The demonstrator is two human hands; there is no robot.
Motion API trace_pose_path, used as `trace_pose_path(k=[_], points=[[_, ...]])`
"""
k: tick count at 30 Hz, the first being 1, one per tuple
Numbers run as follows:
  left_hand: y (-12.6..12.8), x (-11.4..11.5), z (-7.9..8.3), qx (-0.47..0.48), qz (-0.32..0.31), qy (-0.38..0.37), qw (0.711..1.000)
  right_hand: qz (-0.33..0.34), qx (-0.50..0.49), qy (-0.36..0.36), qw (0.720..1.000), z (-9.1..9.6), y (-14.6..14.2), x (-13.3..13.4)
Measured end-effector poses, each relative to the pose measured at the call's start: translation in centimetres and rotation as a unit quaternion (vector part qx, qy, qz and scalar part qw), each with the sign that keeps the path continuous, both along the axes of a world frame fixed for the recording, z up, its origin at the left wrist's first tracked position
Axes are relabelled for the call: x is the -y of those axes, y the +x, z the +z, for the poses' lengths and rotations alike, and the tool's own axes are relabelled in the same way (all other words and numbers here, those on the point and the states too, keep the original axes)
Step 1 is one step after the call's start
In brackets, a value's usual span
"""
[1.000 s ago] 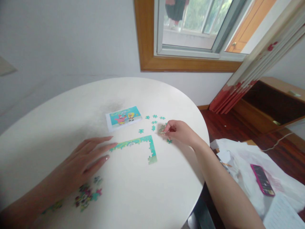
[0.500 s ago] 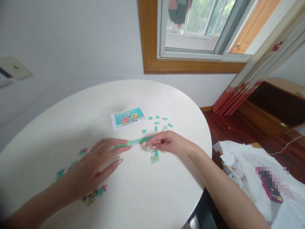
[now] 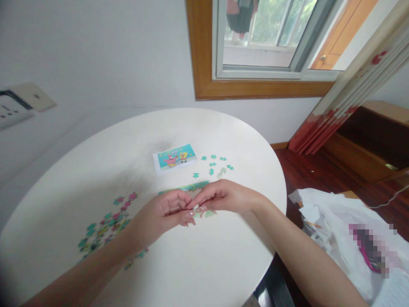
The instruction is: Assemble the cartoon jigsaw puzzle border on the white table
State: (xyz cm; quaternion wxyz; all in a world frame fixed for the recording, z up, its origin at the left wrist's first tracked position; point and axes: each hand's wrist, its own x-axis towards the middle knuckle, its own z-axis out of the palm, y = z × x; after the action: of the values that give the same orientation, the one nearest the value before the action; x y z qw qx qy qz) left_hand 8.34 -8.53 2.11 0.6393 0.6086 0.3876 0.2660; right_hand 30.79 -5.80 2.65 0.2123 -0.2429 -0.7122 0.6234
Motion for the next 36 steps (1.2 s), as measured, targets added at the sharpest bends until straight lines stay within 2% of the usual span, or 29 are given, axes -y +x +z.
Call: trace_pose_path(k=[2,5,14,19,23,30,36], points=[[0.0,0.1,-0.4,0.02,0.018,-0.032,0.999,-0.005,-0.019,-0.024,1.0,-0.3,-0.1,0.1],[-0.1,0.3,-0.5,0.029,0.026,-0.036,0.999,-0.028,-0.045,-0.068,0.996,-1.0,-0.3,0.1],[-0.5,0.6,0.2,-0.067,0.009,0.061,0.996,-0.074,-0.078,-0.105,0.989,-1.9,-1.1,0.3],[-1.2,0.5,-0.7,-0.135,0.031,0.148,0.979,-0.136,-0.069,-0.07,0.986,-2.1,0.2,-0.2],[-1.1,0.4,-1.7,-0.171,0.033,0.151,0.973,-0.173,-0.042,-0.042,0.983,-1.8,1.3,-0.5],[-0.1,0.8,-2.3,-0.224,0.018,0.223,0.949,-0.146,0.008,-0.034,0.989,-1.8,1.5,-0.5],[0.2,0.6,-2.6,-0.262,0.007,0.34,0.903,-0.104,0.071,-0.027,0.992,-1.5,2.1,0.0]])
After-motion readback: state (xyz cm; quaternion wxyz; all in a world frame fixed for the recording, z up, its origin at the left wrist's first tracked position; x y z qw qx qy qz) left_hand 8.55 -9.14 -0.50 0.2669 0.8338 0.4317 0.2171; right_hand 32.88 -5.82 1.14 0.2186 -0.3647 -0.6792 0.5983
